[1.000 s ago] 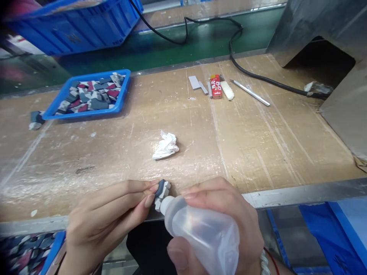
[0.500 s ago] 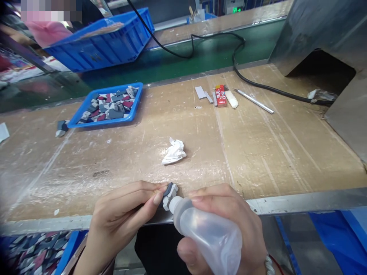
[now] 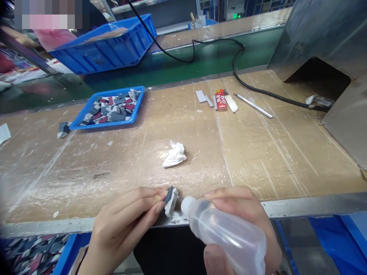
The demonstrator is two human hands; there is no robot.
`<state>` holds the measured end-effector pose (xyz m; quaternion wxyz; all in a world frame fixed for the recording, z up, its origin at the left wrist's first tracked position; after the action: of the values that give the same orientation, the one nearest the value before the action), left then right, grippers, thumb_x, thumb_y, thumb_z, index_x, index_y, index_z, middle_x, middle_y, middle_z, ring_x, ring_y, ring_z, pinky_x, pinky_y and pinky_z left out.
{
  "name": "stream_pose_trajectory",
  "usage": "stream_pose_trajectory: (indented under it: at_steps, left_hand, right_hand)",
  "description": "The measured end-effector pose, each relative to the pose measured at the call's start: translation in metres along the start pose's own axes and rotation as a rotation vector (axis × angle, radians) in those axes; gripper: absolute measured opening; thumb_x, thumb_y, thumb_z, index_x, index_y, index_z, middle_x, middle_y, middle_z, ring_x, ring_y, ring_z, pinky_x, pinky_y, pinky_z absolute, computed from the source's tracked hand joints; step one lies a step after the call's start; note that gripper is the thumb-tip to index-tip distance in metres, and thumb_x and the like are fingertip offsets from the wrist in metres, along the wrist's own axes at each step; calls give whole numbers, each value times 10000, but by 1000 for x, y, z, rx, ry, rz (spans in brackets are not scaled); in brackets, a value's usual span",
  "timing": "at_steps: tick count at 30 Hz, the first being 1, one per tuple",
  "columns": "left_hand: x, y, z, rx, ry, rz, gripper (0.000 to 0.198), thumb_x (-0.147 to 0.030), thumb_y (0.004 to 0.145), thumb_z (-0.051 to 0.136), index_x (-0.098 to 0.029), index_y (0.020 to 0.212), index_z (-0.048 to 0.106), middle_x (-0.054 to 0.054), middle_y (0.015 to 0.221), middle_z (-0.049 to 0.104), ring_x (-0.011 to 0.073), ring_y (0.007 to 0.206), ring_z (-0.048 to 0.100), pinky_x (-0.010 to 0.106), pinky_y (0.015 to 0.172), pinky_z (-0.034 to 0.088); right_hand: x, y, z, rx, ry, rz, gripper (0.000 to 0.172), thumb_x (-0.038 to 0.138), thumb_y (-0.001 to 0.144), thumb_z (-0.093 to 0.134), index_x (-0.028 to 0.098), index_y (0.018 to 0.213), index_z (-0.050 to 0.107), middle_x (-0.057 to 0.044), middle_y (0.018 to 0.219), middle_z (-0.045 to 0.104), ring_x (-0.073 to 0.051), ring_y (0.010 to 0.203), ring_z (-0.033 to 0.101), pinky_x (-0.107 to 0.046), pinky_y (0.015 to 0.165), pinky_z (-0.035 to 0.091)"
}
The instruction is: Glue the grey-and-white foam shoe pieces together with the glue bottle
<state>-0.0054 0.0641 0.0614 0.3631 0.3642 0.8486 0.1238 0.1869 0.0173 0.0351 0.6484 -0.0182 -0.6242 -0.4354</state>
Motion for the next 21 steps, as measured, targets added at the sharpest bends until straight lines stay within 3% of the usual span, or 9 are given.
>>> stream_pose_trajectory:
  at_steps: [5,7,9,13,21]
  left_hand:
    - [-8,-25,3,105,229,73,308,-67,980,561,-118,1270,650,128,1256,693,227,1090,697,306,853,611]
    - [-12,-31,3,97,288,36,345,-83,993,543,-141,1324,622,117,1317,661,221,1126,686,289,890,601]
    - [-16,-33,0,17,292,-58,326,-100,989,572,-182,1297,640,81,1320,649,180,1080,703,233,888,592]
    - [-19,-29,-1,-69,161,-224,327,-57,963,588,-236,1222,675,44,1344,586,67,786,680,181,709,566]
    - [-9,-34,-3,-127,-9,-334,393,-95,957,614,-342,1257,675,31,1446,519,66,770,656,221,735,561]
  right_hand:
    - [-8,10,-7,57,-11,-245,249,415,872,699,205,995,753,-73,783,657,-250,752,647,-354,507,517]
    - [-12,11,-8,88,-32,-253,244,418,883,681,212,998,743,-70,777,661,-248,736,650,-359,525,518]
    - [-15,11,-8,98,-45,-221,223,406,891,669,221,1001,728,-65,785,658,-250,740,652,-371,557,523]
    - [-13,9,-5,98,-27,-220,197,348,894,657,208,1017,721,-65,791,649,-252,746,646,-380,570,511]
    - [-16,11,-8,76,-21,-217,225,383,823,724,207,961,744,-38,767,682,-236,755,660,-359,551,496]
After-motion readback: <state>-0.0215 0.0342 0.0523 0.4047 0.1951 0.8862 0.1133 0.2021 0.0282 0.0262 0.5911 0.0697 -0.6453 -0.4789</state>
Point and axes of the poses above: each hand's wrist, its own y-axis towards the middle knuckle, its own z-axis out of the palm, x = y × z, the point moved 4 cm from there along y, towards the middle knuckle
